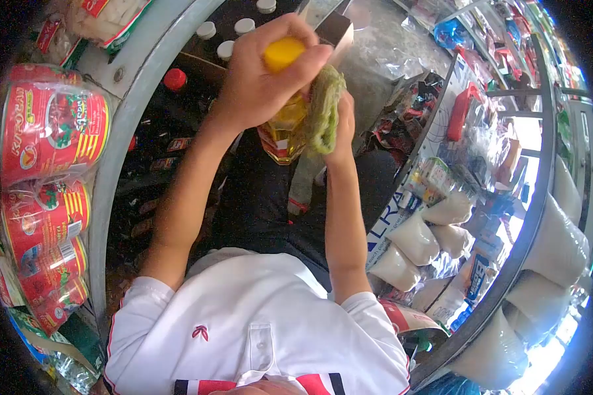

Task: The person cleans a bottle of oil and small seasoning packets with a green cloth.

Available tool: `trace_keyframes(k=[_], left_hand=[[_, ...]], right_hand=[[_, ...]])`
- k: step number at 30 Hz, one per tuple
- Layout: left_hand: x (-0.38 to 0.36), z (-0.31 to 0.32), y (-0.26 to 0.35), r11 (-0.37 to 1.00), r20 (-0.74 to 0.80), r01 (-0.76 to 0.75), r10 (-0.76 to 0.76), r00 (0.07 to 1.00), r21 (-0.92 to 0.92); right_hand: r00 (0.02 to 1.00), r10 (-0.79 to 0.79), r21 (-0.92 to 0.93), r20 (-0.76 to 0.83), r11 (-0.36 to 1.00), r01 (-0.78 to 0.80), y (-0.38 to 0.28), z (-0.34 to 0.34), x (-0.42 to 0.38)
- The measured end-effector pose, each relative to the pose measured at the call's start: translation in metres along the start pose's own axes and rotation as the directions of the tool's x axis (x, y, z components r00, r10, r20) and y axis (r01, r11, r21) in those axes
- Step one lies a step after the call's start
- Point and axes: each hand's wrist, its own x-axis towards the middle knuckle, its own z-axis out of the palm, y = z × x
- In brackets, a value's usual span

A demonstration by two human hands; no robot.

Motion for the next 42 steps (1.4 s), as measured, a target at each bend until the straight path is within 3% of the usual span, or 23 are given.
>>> trace_keyframes(k=[2,3,5,6,7,9,10,12,13,15,16,17,19,24,25,27,29,31,32,33,37,39,42], left_hand=[[-0.010,-0.006,0.010,0.979,0.028,0.178,-0.176,0.984,-0.099],[-0.013,-0.006,0.006,0.979,0.030,0.175,-0.172,0.985,-0.101],[-0.018,-0.009,-0.004,0.978,-0.129,0.097,-0.121,0.984,-0.184],[-0.020,-0.014,0.000,0.949,-0.101,0.200,-0.230,0.968,-0.244],[-0.016,-0.014,0.000,0.951,-0.100,0.196,-0.225,0.969,-0.240],[-0.007,-0.014,0.000,0.994,-0.088,-0.098,0.102,0.991,0.042],[-0.007,-0.014,0.000,0.995,-0.001,-0.100,0.100,0.995,0.031],[-0.006,-0.007,0.005,0.997,0.045,-0.081,0.082,0.996,-0.019],[-0.005,-0.004,0.007,0.996,0.084,-0.050,0.056,0.995,-0.069],[-0.003,-0.005,0.011,0.996,0.111,-0.051,0.060,0.992,-0.076],[-0.004,-0.005,0.017,0.997,0.146,-0.039,0.048,0.988,-0.062],[-0.005,-0.005,0.023,0.999,0.181,-0.030,0.037,0.983,-0.045],[-0.008,-0.005,0.026,0.997,0.197,-0.016,0.029,0.980,-0.069],[-0.020,-0.015,0.042,0.995,0.263,-0.048,0.024,0.964,0.083],[-0.024,-0.015,0.048,0.988,0.287,-0.034,-0.011,0.958,0.152],[-0.039,-0.004,0.064,0.985,0.226,0.026,-0.065,0.972,0.170],[-0.054,0.008,0.073,0.960,-0.135,0.262,-0.248,0.959,0.095],[-0.068,0.009,0.067,0.965,-0.194,0.245,-0.223,0.955,0.096],[-0.071,0.009,0.065,0.970,-0.264,0.229,-0.199,0.944,0.088],[-0.071,0.008,0.066,0.970,-0.251,0.226,-0.196,0.948,0.094],[-0.063,0.006,0.067,0.983,-0.034,0.082,-0.078,0.996,0.166],[-0.064,-0.001,0.062,0.986,0.068,0.016,-0.027,0.997,0.169],[-0.061,-0.011,0.065,0.989,0.147,0.062,-0.083,0.986,0.137]], right_hand=[[0.995,0.094,-0.141,-0.020,0.985,-0.096,0.028,-0.008,0.005],[0.985,-0.046,-0.184,-0.164,0.983,0.015,0.074,-0.015,-0.005],[0.990,-0.137,-0.274,0.041,0.951,0.143,0.054,-0.004,-0.021],[0.981,-0.179,-0.521,0.077,0.832,0.193,0.051,-0.002,-0.037],[0.990,-0.141,-0.539,0.001,0.834,0.120,0.048,0.010,-0.054],[0.900,-0.378,-0.353,-0.218,0.890,0.288,0.054,0.046,-0.073],[0.896,-0.385,-0.350,-0.222,0.889,0.296,0.045,0.050,-0.071],[0.719,-0.694,-0.705,-0.047,0.532,0.468,0.022,0.059,-0.061],[0.712,-0.701,-0.704,-0.052,0.531,0.471,0.012,0.061,-0.055],[0.819,-0.560,-0.443,-0.127,0.771,0.458,-0.010,0.057,-0.040],[0.817,-0.576,-0.460,0.026,0.719,0.522,-0.024,0.041,-0.025],[0.808,-0.588,-0.458,0.018,0.714,0.530,-0.042,0.034,-0.017],[0.975,-0.069,-0.199,0.212,0.974,0.112,-0.069,0.023,-0.007],[0.943,0.019,0.084,0.333,0.995,-0.050,0.017,-0.016,-0.004],[0.941,0.245,-0.040,0.232,0.969,-0.242,-0.006,-0.004,-0.014],[0.930,0.279,-0.193,0.238,0.952,-0.237,-0.004,0.004,-0.026],[0.968,0.137,-0.227,0.211,0.970,-0.087,0.028,0.003,-0.042],[0.988,0.014,-0.206,0.156,0.978,0.019,0.029,0.018,-0.065],[0.999,-0.025,-0.107,-0.037,0.994,0.020,0.032,0.034,-0.078],[0.972,-0.045,-0.010,-0.229,0.999,0.043,0.035,0.049,-0.088],[0.935,-0.236,-0.051,-0.265,0.972,0.231,-0.010,0.071,-0.094],[0.958,-0.219,0.005,-0.186,0.975,0.224,-0.033,0.054,-0.078],[0.934,0.082,-0.007,0.348,0.996,-0.085,-0.058,0.031,-0.038]])
